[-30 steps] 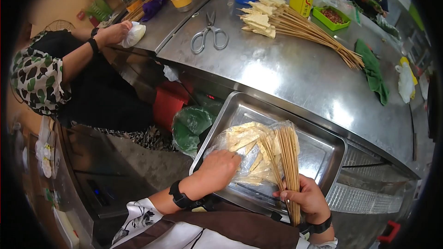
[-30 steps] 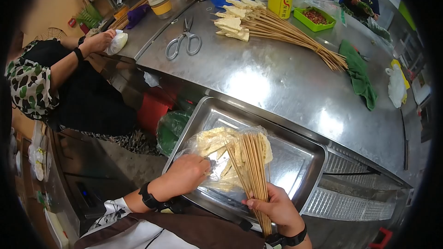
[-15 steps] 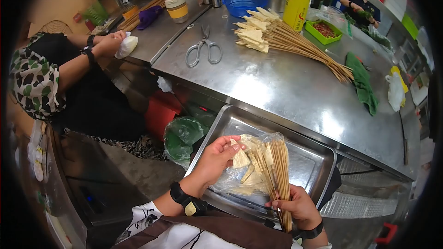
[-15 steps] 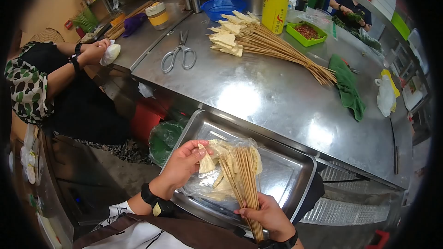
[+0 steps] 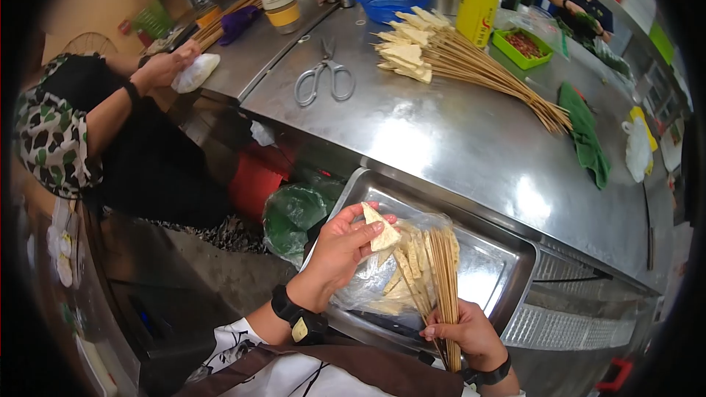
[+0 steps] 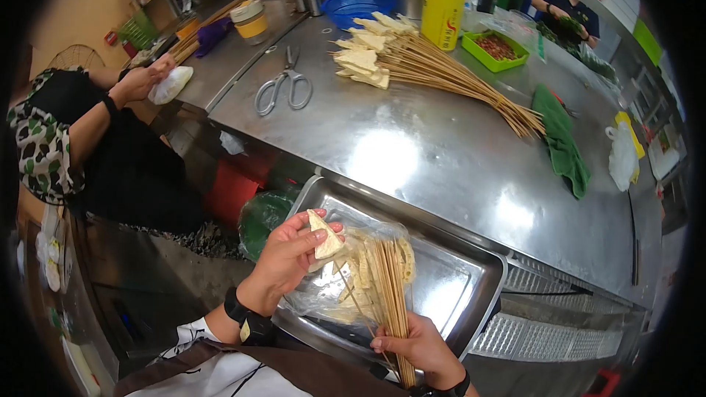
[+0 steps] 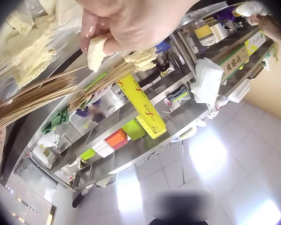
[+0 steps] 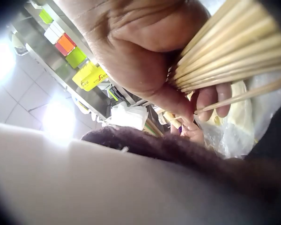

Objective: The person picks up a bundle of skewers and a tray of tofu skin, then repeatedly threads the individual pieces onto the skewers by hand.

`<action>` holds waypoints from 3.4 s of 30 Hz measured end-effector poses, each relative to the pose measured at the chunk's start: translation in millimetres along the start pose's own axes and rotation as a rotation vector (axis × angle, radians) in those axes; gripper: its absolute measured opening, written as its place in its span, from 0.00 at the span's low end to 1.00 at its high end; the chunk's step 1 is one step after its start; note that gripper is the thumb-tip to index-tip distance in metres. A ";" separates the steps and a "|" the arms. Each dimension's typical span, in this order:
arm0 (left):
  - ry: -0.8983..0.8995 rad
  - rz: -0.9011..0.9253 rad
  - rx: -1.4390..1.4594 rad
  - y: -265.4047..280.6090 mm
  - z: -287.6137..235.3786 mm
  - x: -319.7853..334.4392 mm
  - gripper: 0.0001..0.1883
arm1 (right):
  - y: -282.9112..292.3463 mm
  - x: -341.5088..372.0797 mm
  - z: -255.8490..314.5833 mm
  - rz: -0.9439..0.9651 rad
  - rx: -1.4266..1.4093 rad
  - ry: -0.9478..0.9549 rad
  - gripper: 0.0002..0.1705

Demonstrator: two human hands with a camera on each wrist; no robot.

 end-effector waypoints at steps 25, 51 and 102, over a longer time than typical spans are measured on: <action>-0.186 0.078 -0.210 -8.5 -10.5 11.4 0.18 | -2.6 3.5 -2.2 -0.040 0.053 0.005 0.10; -0.097 0.119 -0.253 -15.6 -2.6 13.5 0.12 | -1.3 1.6 -2.2 -0.061 0.003 0.048 0.09; -0.034 0.308 -0.079 -17.6 27.7 13.8 0.08 | -1.9 1.6 0.1 -0.052 -0.022 0.074 0.08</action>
Point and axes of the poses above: each hand's wrist, its own x-axis away from the middle knuckle, its own y-axis out of the back of the hand, z = x × y, the point moved 4 cm from there along -x, towards the middle knuckle, and after that the axes turned 15 degrees about z, right-handed, at the moved point
